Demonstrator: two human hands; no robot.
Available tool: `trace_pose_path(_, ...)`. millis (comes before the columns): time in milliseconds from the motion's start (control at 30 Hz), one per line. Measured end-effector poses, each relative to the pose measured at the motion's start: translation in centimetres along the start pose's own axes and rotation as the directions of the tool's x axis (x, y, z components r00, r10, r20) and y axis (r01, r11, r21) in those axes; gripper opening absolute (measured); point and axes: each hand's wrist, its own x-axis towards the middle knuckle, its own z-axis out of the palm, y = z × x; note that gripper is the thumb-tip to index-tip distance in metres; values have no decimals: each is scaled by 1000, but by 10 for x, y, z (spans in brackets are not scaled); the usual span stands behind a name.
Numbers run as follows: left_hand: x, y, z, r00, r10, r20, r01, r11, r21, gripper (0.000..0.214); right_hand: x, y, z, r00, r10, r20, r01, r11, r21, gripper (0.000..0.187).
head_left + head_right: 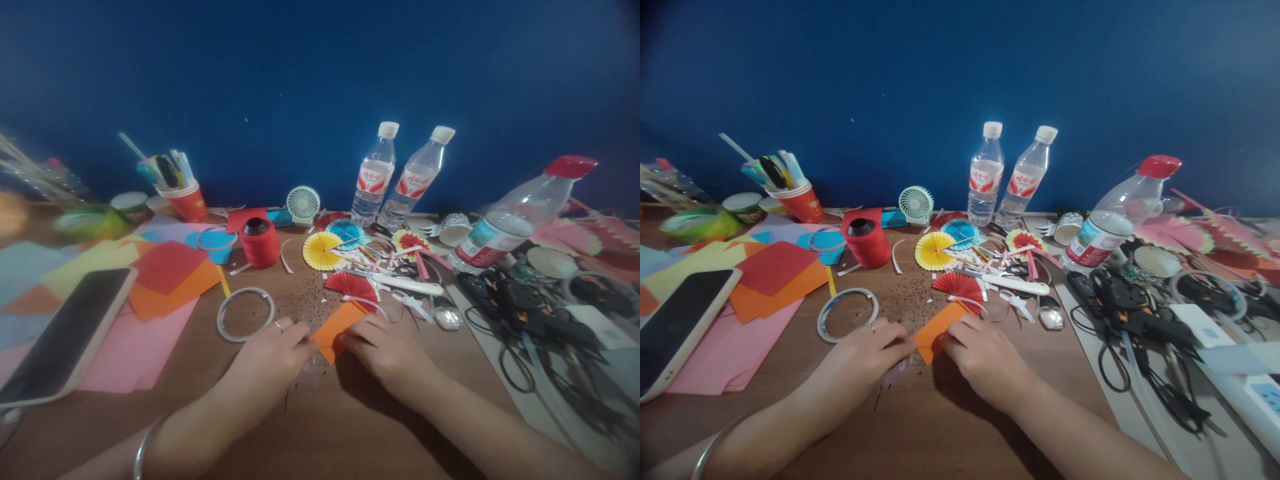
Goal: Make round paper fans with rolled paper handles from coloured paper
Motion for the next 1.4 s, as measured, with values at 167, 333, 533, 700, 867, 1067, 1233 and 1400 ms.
trace_pose_path(167,-2,2,4,996,86,-14,-85,992,94,18,1,-6,-2,999,-42,34,42,999,5,19)
trace_pose_path(333,-7,2,3,996,85,-34,-82,994,78,16,4,-6,0,999,34,41,-39,989,140,19)
trace_pose_path(533,-6,-3,2,997,74,18,-76,982,173,15,5,1,1,998,48,-29,-40,967,251,17)
trace_pose_path(700,-3,-5,3,996,78,34,-83,975,205,15,6,1,0,1000,24,-11,-23,994,107,18)
trace_pose_path(867,-3,-10,9,1000,-15,-4,15,995,101,15,6,0,2,999,42,15,-43,997,61,19)
trace_pose_path(1067,3,-15,9,991,-124,-58,122,992,-36,17,7,5,10,996,82,-36,-79,993,89,22)
trace_pose_path(1233,6,-16,5,992,-59,-108,44,989,-138,18,10,7,9,998,62,-18,-59,992,112,21)
trace_pose_path(1400,3,-7,-2,997,78,1,-78,997,6,25,10,4,-1,1000,13,-25,-12,998,62,19)
